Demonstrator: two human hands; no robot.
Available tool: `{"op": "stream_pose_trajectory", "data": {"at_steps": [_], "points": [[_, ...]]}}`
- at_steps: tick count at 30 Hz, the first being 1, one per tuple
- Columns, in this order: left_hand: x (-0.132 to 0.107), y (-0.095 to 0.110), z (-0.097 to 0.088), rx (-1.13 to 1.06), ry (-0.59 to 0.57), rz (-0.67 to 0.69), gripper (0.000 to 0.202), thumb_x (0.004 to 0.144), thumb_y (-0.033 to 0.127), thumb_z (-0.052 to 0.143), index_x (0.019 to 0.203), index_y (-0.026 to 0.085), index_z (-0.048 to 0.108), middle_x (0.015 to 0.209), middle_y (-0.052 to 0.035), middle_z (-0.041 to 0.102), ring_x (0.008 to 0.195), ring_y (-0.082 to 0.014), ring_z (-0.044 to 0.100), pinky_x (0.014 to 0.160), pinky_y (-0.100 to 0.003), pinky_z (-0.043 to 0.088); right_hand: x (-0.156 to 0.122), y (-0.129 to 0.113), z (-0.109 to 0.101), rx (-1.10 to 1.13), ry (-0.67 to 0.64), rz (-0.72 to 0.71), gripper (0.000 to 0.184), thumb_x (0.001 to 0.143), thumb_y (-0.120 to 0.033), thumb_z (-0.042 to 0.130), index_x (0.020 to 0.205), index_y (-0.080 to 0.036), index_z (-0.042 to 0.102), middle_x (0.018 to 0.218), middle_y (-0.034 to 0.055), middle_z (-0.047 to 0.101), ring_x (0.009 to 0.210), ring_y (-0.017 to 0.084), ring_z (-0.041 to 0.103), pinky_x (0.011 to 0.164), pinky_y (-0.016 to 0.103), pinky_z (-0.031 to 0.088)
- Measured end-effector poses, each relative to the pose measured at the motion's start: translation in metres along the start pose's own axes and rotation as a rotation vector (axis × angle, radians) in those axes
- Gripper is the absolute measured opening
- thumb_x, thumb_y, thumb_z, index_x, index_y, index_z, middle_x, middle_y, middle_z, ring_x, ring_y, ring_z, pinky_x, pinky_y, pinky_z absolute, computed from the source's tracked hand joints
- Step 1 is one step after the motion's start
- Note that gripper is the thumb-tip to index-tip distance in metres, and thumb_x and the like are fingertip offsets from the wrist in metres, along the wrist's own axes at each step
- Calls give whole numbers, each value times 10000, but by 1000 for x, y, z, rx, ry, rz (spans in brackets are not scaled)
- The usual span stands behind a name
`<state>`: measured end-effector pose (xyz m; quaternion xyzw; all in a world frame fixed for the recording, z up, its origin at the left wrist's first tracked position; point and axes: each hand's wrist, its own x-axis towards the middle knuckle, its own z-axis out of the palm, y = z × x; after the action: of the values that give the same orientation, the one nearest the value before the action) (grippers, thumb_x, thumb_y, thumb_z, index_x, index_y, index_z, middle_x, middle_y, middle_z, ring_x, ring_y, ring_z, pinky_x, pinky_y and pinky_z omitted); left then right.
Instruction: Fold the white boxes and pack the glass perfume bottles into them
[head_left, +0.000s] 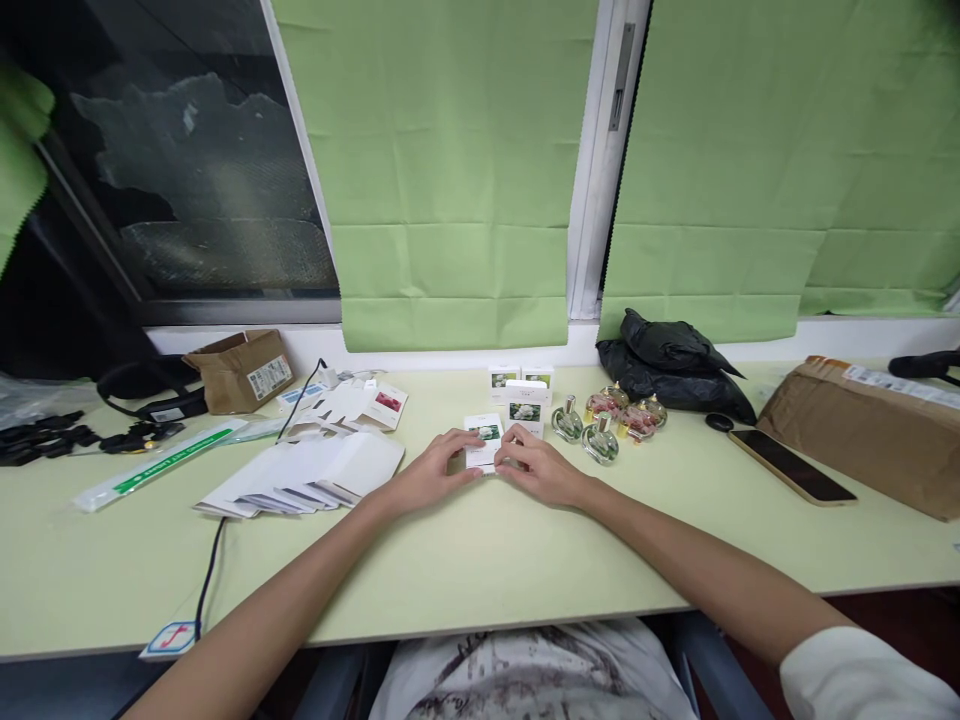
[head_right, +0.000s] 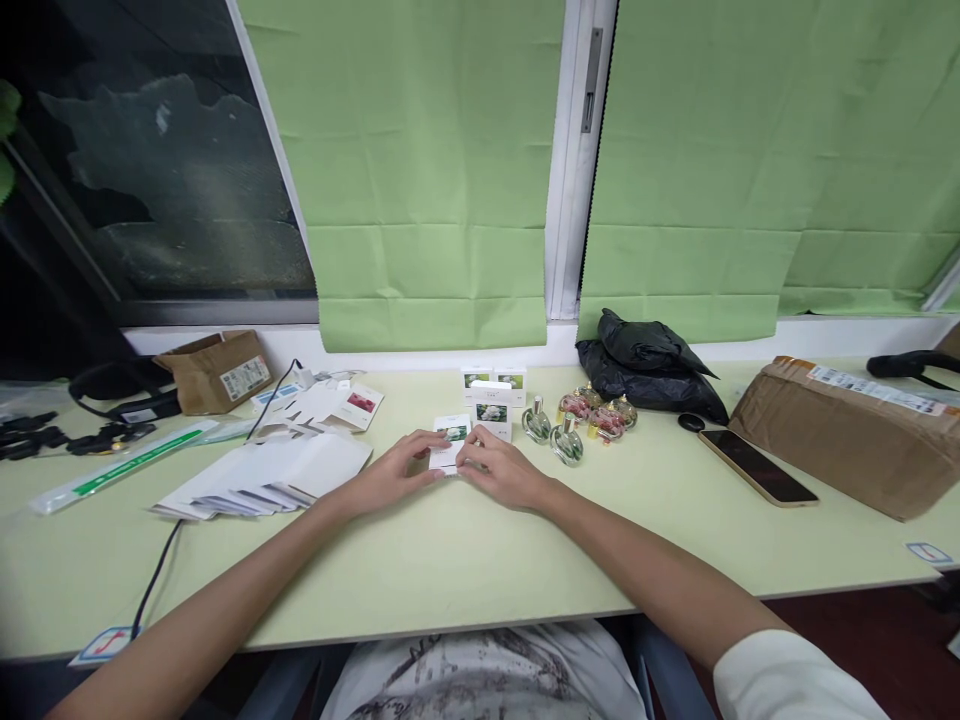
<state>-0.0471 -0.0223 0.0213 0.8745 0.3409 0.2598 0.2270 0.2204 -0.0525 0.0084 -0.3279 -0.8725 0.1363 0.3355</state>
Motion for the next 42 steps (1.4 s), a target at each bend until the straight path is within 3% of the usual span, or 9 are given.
{"op": "stream_pose_trajectory", "data": {"at_steps": [3, 6, 12, 18, 24, 29, 32, 36, 42], "points": [[1, 0, 0, 10, -12, -12, 489, 986, 519, 592, 1431, 317, 584, 1461, -89, 546, 1355, -273, 526, 1132, -426, 457, 1, 0, 0, -13, 2, -18, 123, 1028, -304, 563, 1057, -245, 667, 1156, 56, 557, 839, 157, 571, 784, 300, 499], [0, -1, 0, 66, -19, 0, 458, 1017, 525, 531, 1417, 314, 602, 1464, -87, 541, 1375, -274, 503, 1158, -440, 425, 1, -1, 0, -39, 34, -42, 111, 1024, -286, 566, 1045, -242, 666, 1184, 77, 576, 1047, 214, 593, 909, 360, 522], [-2, -2, 1, 152, -22, 37, 464, 1054, 512, 449, 1451, 310, 577, 1488, -89, 530, 1403, -276, 473, 1191, -453, 382, 3, 12, 10, -117, 38, -59, 367, 1061, -298, 507, 1424, -258, 542, 1433, 115, 586, 1366, 280, 474, 1144, 542, 434], [-2, -5, -1, 86, -36, 51, 505, 991, 547, 575, 1438, 310, 582, 1444, -102, 535, 1368, -290, 504, 1174, -460, 403, 5, 21, 17, -193, 51, -131, 312, 1083, -280, 460, 1335, -230, 637, 1374, 91, 663, 1340, 259, 508, 1142, 512, 460], [0, -11, 2, 15, 2, 23, 456, 980, 548, 593, 1375, 321, 622, 1422, -89, 538, 1397, -299, 466, 1194, -502, 369, 5, 17, 13, -204, 63, -131, 274, 1042, -318, 566, 1291, -230, 637, 1367, 104, 655, 1345, 283, 502, 1126, 531, 466], [3, -16, 1, -64, -30, 16, 435, 991, 539, 576, 1375, 342, 629, 1475, -85, 519, 1447, -289, 439, 1177, -480, 412, 4, 16, 12, -173, 45, -121, 269, 1045, -303, 552, 1293, -226, 624, 1368, 113, 647, 1351, 276, 502, 1124, 518, 467], [3, -18, 2, -32, -4, 2, 467, 981, 555, 585, 1397, 346, 616, 1569, -83, 454, 1491, -297, 404, 1195, -489, 403, 3, 15, 12, -158, 35, -112, 318, 1029, -334, 583, 1330, -238, 618, 1413, 118, 621, 1377, 289, 485, 1137, 538, 451], [1, -22, 2, 72, -4, -22, 615, 976, 595, 571, 1532, 349, 481, 1709, -69, 281, 1572, -328, 277, 1250, -543, 314, 2, 19, 12, -137, 18, -103, 342, 1041, -333, 558, 1367, -238, 604, 1461, 111, 596, 1405, 280, 476, 1172, 530, 421], [0, -22, 3, 193, -13, 0, 575, 1034, 578, 452, 1544, 314, 480, 1708, -62, 299, 1559, -300, 324, 1256, -490, 323, 4, 24, 15, -124, 23, -103, 308, 1056, -306, 525, 1343, -237, 615, 1454, 115, 593, 1363, 255, 527, 1151, 491, 450]]}}
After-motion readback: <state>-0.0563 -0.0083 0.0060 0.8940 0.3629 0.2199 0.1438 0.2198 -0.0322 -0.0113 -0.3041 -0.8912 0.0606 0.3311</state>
